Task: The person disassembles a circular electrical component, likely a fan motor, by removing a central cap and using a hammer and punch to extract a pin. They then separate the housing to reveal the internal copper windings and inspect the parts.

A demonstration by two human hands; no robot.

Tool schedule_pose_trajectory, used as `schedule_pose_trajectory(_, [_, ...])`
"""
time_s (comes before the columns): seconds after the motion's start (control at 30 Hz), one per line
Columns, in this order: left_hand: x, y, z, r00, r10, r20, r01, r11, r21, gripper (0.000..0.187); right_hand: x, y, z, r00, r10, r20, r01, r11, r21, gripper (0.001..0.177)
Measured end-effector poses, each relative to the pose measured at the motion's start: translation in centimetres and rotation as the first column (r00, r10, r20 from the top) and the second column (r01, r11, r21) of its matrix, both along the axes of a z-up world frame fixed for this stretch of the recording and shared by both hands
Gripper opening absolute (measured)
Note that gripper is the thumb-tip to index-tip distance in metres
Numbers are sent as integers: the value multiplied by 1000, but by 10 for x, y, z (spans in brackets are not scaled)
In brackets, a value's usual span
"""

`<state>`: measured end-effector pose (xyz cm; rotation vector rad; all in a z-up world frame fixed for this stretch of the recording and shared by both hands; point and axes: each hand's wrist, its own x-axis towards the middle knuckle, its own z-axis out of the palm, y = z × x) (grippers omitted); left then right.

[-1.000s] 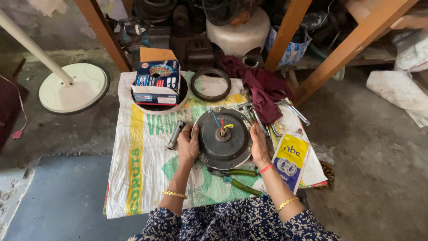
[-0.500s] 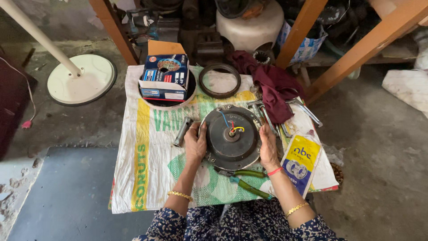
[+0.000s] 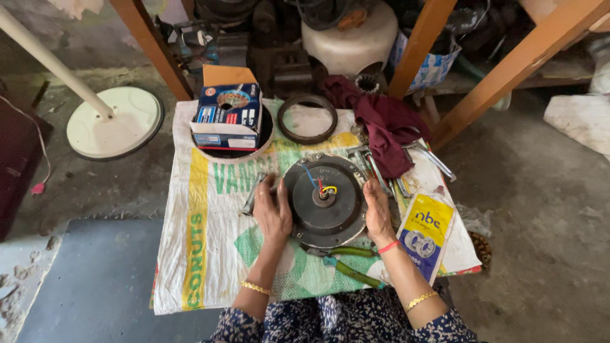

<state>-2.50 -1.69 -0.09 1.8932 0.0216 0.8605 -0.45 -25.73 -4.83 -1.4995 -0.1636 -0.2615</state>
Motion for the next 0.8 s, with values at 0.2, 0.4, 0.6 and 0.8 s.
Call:
schedule_pose_trajectory(0.2, [-34, -31, 52, 973, -88, 216, 10, 941, 339, 46, 2, -5, -17, 999, 33, -34, -29, 995, 95, 48])
schedule_pose_trajectory(0.4, [-28, -55, 55, 993, -67, 95, 40, 965, 260, 22, 0, 1, -7, 998, -9, -55, 12, 998, 53, 49])
schedule_pose_trajectory(0.6, [-18, -52, 72, 980, -166, 111, 131, 953, 272, 15, -4, 5, 11, 999, 29, -41, -26, 997, 77, 47])
schedule_pose_trajectory(0.8, [-4, -31, 100, 920, -382, -93, 339, 891, -301, 9, -13, 12, 32, 998, 50, -45, -47, 996, 75, 50])
